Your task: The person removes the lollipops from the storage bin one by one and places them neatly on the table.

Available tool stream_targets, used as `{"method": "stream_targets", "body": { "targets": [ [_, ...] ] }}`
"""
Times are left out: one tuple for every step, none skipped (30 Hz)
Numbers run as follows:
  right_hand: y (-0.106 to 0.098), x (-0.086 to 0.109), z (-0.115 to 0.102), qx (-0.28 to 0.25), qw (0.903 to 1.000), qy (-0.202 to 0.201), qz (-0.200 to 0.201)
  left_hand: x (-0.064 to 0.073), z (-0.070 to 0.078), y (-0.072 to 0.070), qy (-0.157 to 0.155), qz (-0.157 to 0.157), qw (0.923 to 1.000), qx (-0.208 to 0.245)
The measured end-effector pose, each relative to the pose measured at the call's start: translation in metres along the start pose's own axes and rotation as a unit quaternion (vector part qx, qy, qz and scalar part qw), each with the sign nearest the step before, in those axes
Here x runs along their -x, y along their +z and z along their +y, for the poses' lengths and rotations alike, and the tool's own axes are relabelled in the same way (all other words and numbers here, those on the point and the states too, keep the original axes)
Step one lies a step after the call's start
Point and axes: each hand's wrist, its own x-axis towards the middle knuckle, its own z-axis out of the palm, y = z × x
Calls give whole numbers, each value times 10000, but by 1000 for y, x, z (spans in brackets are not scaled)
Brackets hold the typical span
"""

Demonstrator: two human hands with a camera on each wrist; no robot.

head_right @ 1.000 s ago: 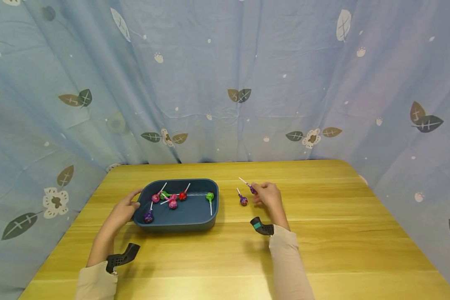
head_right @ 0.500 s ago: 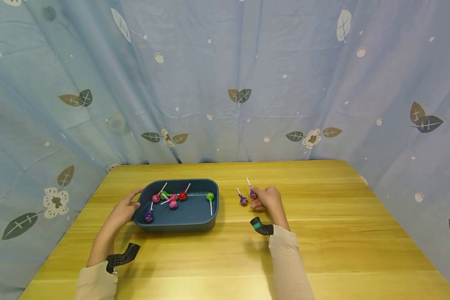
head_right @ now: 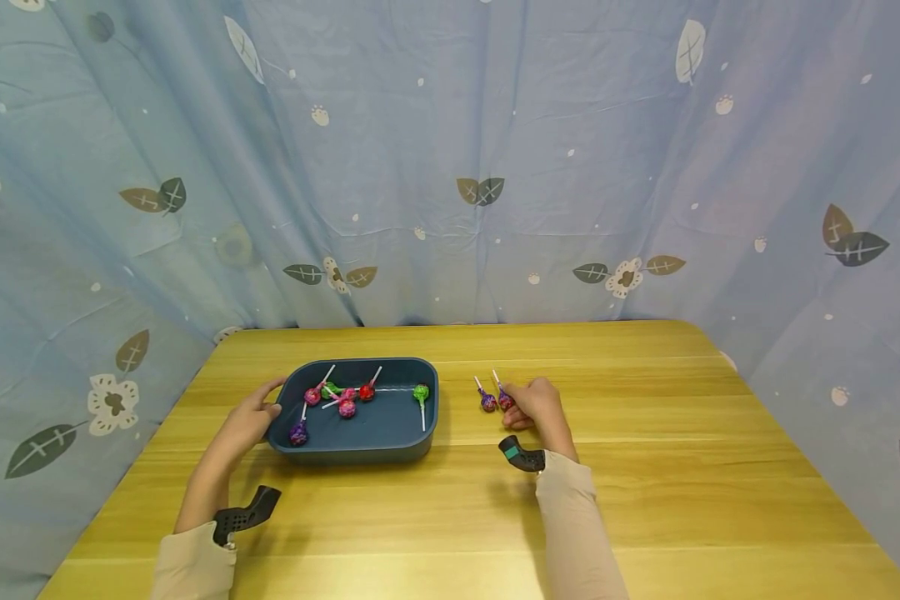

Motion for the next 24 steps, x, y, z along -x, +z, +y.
{"method": "stream_targets", "body": {
  "targets": [
    [0,0,0,38,10000,9,-8,0,0,0,5,-2,10000,-5],
    [0,-1,0,74,10000,15,-2,0,0,0,-3,-1,10000,-6],
    [0,-1,0,98,9999,26,7,0,0,0,-8,1,10000,-13],
    [1,-1,1,122,9999,27,14,0,0,0,-11,1,10000,-10],
    [1,-2,1,161,9999,21,29,0,0,0,-19,2,10000,-13],
    [1,-3,1,204,9998,8,55,0,0,0,-21,4,10000,-23],
    [2,-3,2,247,9997,-6,82,0,0,0,-19,9,10000,-41],
    [2,-4,2,280,9995,-16,120,0,0,0,-23,15,10000,-55],
    [3,-4,2,315,9994,-29,148,0,0,0,-16,19,10000,-64],
    [3,-4,2,355,9992,-52,167,0,0,0,-17,22,10000,-64],
    [4,-4,2,389,9990,-68,199,0,1,0,-14,30,10000,-72],
    [4,-4,2,415,9989,-82,218,0,1,0,-9,41,10000,-74],
    [4,-3,2,429,9988,-92,233,0,1,0,-16,52,10000,-76],
    [5,-3,2,446,9987,-103,242,0,1,0,-19,59,10000,-65],
    [5,-2,2,467,9985,-113,253,0,1,0,-22,67,10000,-52],
    [5,-2,2,487,9984,-125,257,0,1,0,-34,76,10000,-43],
    [5,-1,1,505,9983,-131,269,0,1,0,-39,84,10000,-37],
    [5,-1,1,522,9982,-134,273,0,0,1,-47,84,10000,-25],
    [5,0,0,537,9981,-134,277,0,0,1,-48,84,10000,-11],
    [5,0,0,565,9979,-141,273,0,0,1,-30,78,10000,-2],
    [5,0,0,593,9978,-135,279,0,0,1,-24,72,10000,0],
    [5,0,0,613,9976,-125,287,0,0,1,-15,67,10000,-3],
    [5,0,0,626,9975,-100,303,0,0,0,-11,59,10000,1],
    [4,0,0,668,9972,-103,305,0,0,0,-10,54,10000,4]
  ]
}}
